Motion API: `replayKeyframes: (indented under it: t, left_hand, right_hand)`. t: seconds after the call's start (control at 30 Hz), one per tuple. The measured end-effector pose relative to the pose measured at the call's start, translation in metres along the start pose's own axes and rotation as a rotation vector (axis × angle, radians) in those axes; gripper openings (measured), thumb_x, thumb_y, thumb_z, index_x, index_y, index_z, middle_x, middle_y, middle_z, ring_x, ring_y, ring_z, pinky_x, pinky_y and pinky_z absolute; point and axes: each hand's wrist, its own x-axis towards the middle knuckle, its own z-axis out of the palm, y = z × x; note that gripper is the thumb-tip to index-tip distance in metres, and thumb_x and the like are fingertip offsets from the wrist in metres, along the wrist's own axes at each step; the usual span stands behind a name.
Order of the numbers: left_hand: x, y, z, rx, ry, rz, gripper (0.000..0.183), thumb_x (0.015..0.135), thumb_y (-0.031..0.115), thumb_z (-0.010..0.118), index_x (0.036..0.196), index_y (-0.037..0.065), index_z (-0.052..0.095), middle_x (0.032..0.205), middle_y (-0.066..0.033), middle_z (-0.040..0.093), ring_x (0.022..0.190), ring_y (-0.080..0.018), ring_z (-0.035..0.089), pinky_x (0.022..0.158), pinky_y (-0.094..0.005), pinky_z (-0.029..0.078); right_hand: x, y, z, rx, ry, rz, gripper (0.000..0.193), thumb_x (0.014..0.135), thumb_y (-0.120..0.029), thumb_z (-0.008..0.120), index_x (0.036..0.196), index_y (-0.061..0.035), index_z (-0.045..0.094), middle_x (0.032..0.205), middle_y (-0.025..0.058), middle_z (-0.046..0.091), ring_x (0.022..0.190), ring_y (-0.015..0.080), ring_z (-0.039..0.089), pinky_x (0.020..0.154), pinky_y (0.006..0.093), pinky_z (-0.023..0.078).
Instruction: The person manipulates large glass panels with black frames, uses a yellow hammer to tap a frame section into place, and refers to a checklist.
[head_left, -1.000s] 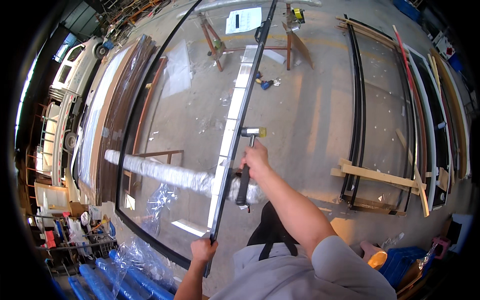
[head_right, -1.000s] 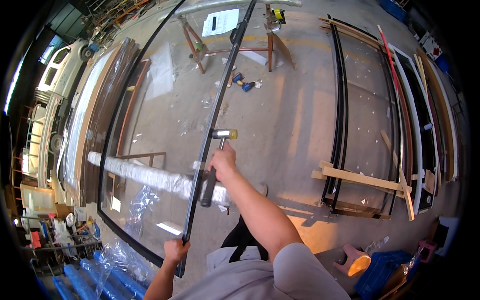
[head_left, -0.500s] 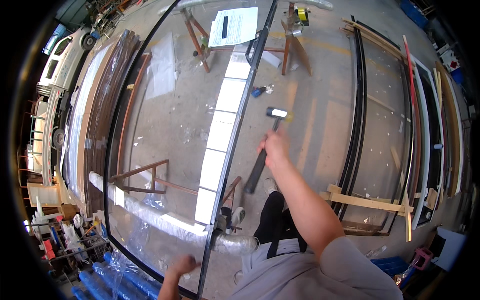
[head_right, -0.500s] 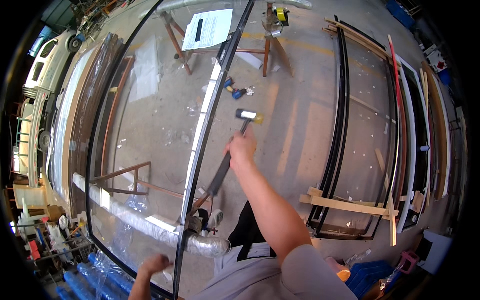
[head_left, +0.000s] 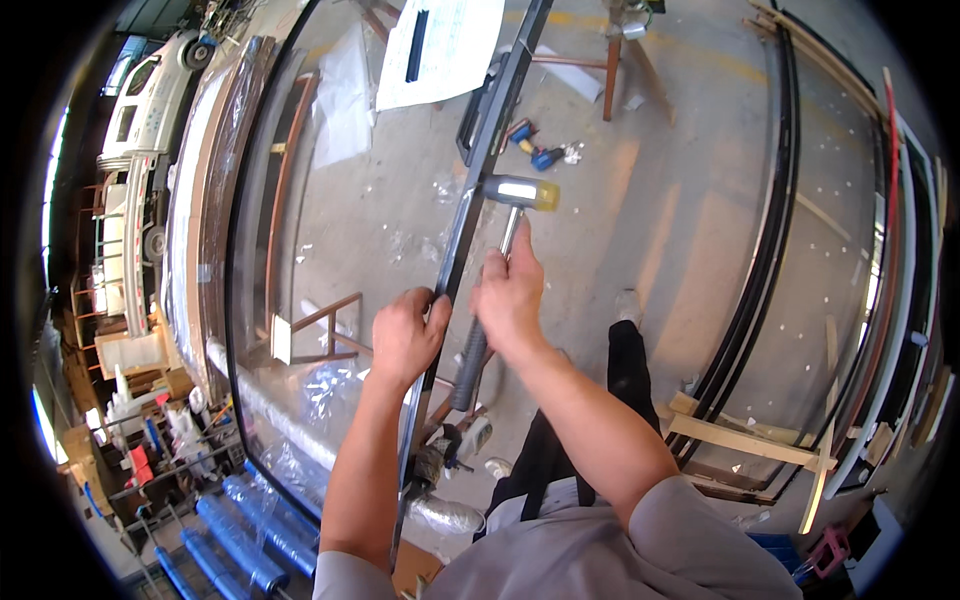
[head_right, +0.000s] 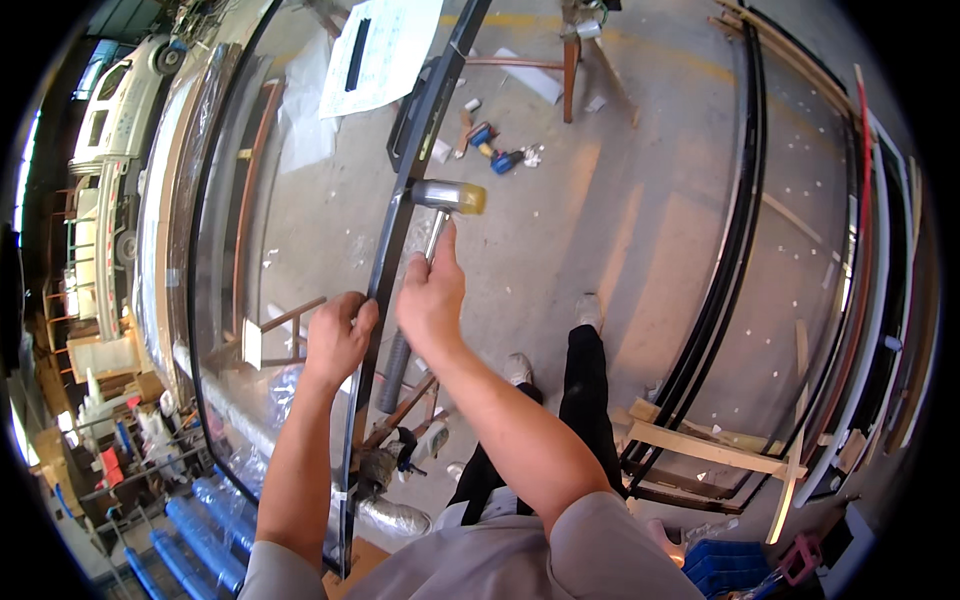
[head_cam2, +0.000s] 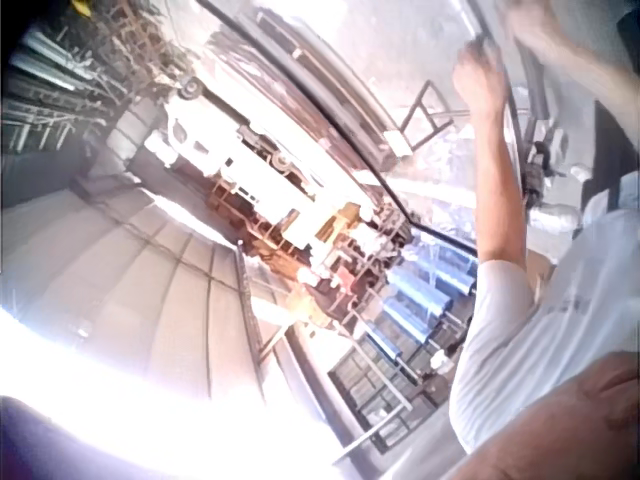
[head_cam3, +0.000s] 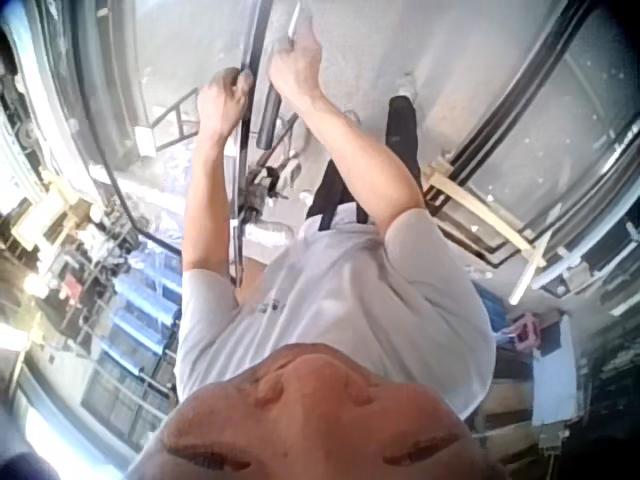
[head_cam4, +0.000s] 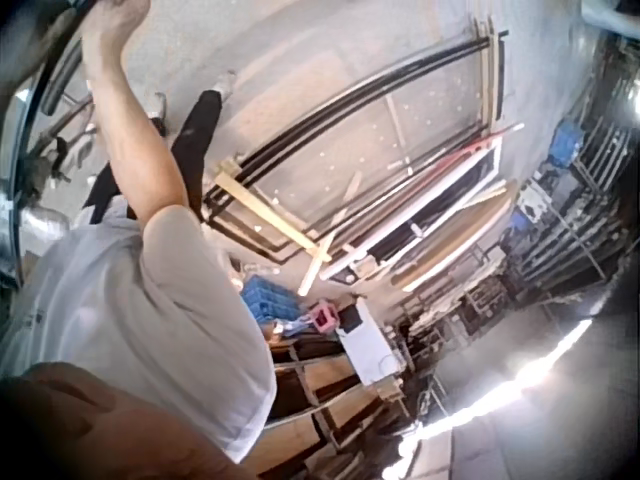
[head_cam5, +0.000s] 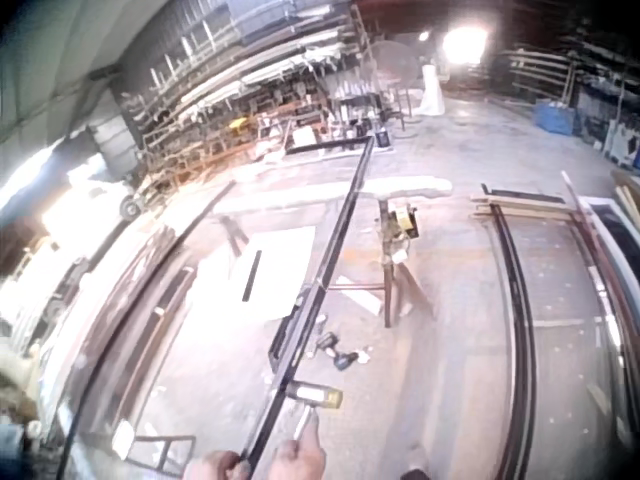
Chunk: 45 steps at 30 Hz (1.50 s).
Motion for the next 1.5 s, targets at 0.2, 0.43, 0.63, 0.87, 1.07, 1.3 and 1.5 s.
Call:
replayKeyframes:
  t: [0.2, 0.43, 0.63, 0.87, 1.07, 1.3, 1.5]
  left_hand:
    - [0.043, 0.018, 0.005, 0.017, 0.003, -0.116, 0.032, 0.085, 0.028, 0.064, 0.076, -0.002, 0.06, 0.073, -0.0219, 0.061, 0.068, -0.0407, 0.06, 0.062, -0.0454, 0.047]
    - [0.094, 0.056, 0.013, 0.069, -0.009, -0.308, 0.032, 0.081, 0.024, 0.07, 0.078, -0.006, 0.059, 0.071, -0.0212, 0.062, 0.063, -0.0308, 0.059, 0.061, -0.0377, 0.047]
    - [0.088, 0.042, 0.021, 0.001, 0.06, -0.257, 0.027, 0.082, 0.018, 0.069, 0.076, -0.007, 0.059, 0.066, -0.0137, 0.061, 0.059, -0.0155, 0.053, 0.057, -0.0338, 0.045]
    - [0.084, 0.044, 0.019, -0.008, 0.057, -0.326, 0.026, 0.083, 0.016, 0.068, 0.073, -0.006, 0.058, 0.06, -0.0057, 0.052, 0.059, -0.0095, 0.044, 0.052, -0.0308, 0.039]
    - [0.086, 0.042, 0.023, -0.039, 0.075, -0.305, 0.029, 0.083, 0.014, 0.07, 0.068, -0.003, 0.053, 0.058, -0.0042, 0.049, 0.056, -0.0104, 0.042, 0.051, -0.0315, 0.037]
    - [0.087, 0.046, 0.026, 0.03, 0.151, -0.159, 0.031, 0.083, 0.015, 0.072, 0.065, -0.002, 0.052, 0.055, -0.0051, 0.048, 0.054, -0.0126, 0.042, 0.05, -0.0333, 0.036]
    - [0.083, 0.04, 0.035, -0.031, 0.221, -0.272, 0.029, 0.08, 0.016, 0.073, 0.066, 0.001, 0.053, 0.058, -0.015, 0.053, 0.051, -0.029, 0.053, 0.051, -0.0385, 0.042]
  right_hand:
    - [0.015, -0.032, -0.024, 0.134, -0.213, 0.197, 0.057, 0.097, -0.001, 0.038, 0.151, -0.0124, 0.024, 0.059, -0.0021, 0.039, 0.042, 0.0066, 0.037, 0.038, 0.0246, 0.037]
    - [0.019, -0.026, -0.023, -0.065, -0.036, -0.008, 0.058, 0.098, 0.0, 0.04, 0.152, -0.0127, 0.023, 0.063, -0.0037, 0.039, 0.047, 0.0047, 0.037, 0.042, 0.0228, 0.038]
    - [0.041, -0.032, -0.041, -0.024, -0.253, 0.168, 0.058, 0.095, -0.004, 0.048, 0.149, -0.0026, 0.026, 0.067, 0.005, 0.044, 0.06, 0.0106, 0.041, 0.057, 0.0256, 0.039]
    - [0.121, -0.068, -0.024, 0.062, -0.057, -0.096, 0.057, 0.098, -0.002, 0.043, 0.151, -0.0103, 0.025, 0.061, -0.0035, 0.042, 0.047, 0.0041, 0.039, 0.043, 0.0222, 0.036]
    - [0.179, -0.085, -0.004, -0.226, -0.101, -0.164, 0.057, 0.094, -0.005, 0.048, 0.148, -0.0003, 0.028, 0.062, 0.0109, 0.049, 0.055, 0.0154, 0.048, 0.054, 0.0315, 0.043]
    - [0.169, -0.074, -0.006, -0.074, 0.034, -0.234, 0.058, 0.094, -0.004, 0.047, 0.149, -0.0009, 0.025, 0.062, 0.0084, 0.049, 0.055, 0.0135, 0.048, 0.054, 0.0307, 0.043]
    - [0.196, -0.09, -0.018, -0.058, -0.155, -0.096, 0.058, 0.095, -0.002, 0.043, 0.149, -0.0023, 0.025, 0.062, 0.0043, 0.048, 0.054, 0.0097, 0.05, 0.05, 0.0284, 0.041]
